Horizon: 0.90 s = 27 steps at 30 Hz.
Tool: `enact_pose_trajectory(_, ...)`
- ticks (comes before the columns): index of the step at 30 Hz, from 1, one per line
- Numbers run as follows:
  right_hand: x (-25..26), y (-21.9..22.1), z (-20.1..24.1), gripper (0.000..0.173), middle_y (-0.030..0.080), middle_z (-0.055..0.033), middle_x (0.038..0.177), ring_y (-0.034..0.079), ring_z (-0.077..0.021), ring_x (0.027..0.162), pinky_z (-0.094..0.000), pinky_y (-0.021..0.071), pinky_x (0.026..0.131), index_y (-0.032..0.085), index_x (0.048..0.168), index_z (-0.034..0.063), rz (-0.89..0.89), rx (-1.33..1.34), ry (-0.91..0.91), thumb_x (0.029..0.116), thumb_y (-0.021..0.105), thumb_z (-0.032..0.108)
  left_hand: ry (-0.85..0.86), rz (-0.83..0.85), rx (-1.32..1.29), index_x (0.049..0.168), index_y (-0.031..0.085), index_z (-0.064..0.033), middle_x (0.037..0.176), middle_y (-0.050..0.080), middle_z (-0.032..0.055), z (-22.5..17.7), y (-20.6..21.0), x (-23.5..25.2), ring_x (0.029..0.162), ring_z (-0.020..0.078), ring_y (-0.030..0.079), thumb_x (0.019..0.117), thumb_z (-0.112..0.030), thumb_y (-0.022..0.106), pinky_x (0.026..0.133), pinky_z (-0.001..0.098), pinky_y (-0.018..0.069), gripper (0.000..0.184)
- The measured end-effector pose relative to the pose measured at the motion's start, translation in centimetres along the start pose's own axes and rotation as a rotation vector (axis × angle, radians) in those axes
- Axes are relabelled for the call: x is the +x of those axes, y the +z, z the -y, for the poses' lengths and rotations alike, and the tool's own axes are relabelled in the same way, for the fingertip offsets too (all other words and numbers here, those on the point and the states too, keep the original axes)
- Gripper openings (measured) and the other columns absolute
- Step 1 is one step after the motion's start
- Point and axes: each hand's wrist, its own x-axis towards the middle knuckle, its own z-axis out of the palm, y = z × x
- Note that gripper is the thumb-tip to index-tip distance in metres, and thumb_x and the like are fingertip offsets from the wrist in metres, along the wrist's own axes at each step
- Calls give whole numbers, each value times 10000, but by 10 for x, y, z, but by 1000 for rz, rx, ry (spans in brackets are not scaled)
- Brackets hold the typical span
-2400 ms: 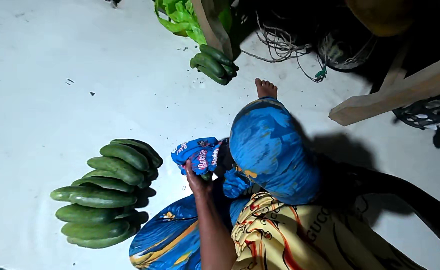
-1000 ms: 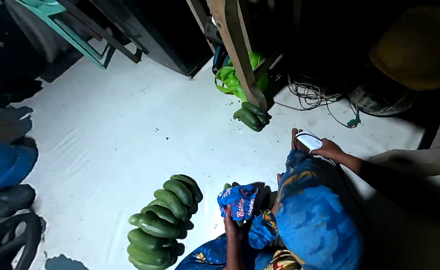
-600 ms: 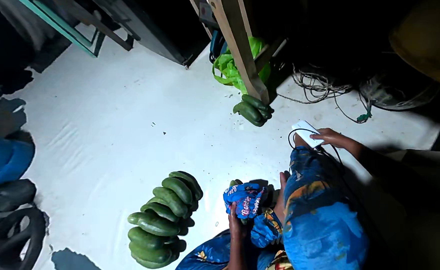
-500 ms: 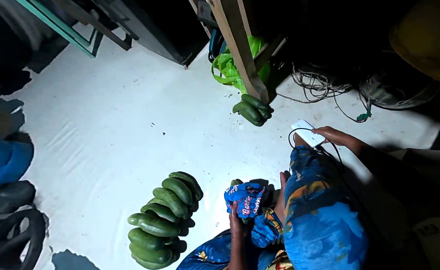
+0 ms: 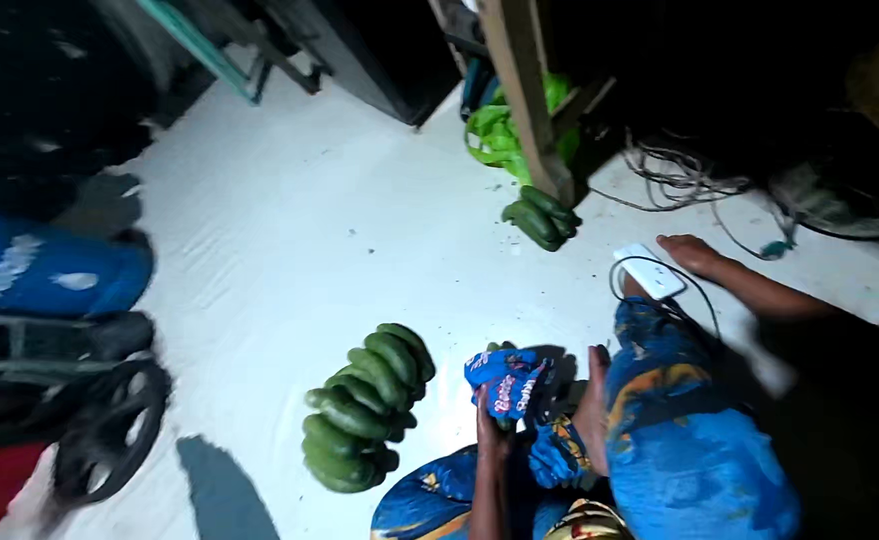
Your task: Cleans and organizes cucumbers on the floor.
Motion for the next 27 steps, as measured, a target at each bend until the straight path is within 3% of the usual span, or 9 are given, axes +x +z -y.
enact_pose_trajectory(3,-11,-18,79,498,579,-340,1350,524,-506,1298,-687,354,1083,610,1336,-65,2,101,-224,1122,388,326,89,86,-115,1084,579,-115,883,722,24,-41,26,-8,787,119,715,1106,-308,191,650,293,604,434)
enact_pose_trajectory(7,-60,-33,235,370,607,-259,1340,591,-394,1238,-561,448,1067,603,1348,-31,197,168,-670,1080,523,210,398,178,-77,1164,503,-52,876,701,1,-111,75,-26,799,79,703,1059,-180,251,732,279,607,302)
enact_pose_trajectory(12,-154,-23,372,761,435,-245,1525,556,-387,1277,-548,487,1019,373,1577,101,422,74,-1096,935,725,310,793,83,-178,1133,556,-51,812,694,-7,-161,112,-53,742,68,697,1000,-164,473,700,266,604,192)
enact_pose_trajectory(14,-178,15,373,994,410,-239,1525,602,-343,1184,-516,553,906,404,1561,136,421,118,-1243,732,892,386,886,-2,-198,1041,580,-60,759,679,-38,-157,104,-62,697,30,675,964,-152,517,661,230,590,136)
enact_pose_trajectory(16,-193,55,353,1113,362,-221,1573,609,-290,1192,-453,575,884,398,1554,129,360,218,-1334,636,931,463,936,-119,-105,1170,495,-4,871,640,-48,-147,88,-71,792,-34,641,1011,-96,416,751,177,561,200)
enact_pose_trajectory(18,-196,85,324,1076,395,-210,1568,602,-235,1239,-395,561,950,382,1555,79,307,330,-1352,703,871,518,978,-134,40,1441,298,103,1116,598,22,-138,71,-75,956,-66,600,1045,-160,401,882,141,514,486)
enact_pose_trajectory(21,-192,90,307,881,595,-165,1369,629,-111,1149,-280,525,985,494,1457,1,400,427,-1192,777,847,436,917,-78,41,1520,209,79,1224,586,51,-131,67,-73,1012,-44,605,1048,-370,478,908,153,513,704)
enact_pose_trajectory(25,-187,64,310,830,665,-58,1208,663,-41,1042,-236,563,925,460,1458,45,505,532,-1003,762,858,259,861,31,50,1588,125,-28,1257,595,50,-133,62,-69,927,2,643,917,-514,675,802,202,564,995)
enact_pose_trajectory(27,-185,55,308,811,689,-20,1138,684,-33,990,-234,587,883,445,1458,61,511,610,-926,757,839,166,838,34,-8,1589,129,-68,1008,654,42,-134,63,-72,654,25,628,936,-361,683,561,196,551,905)
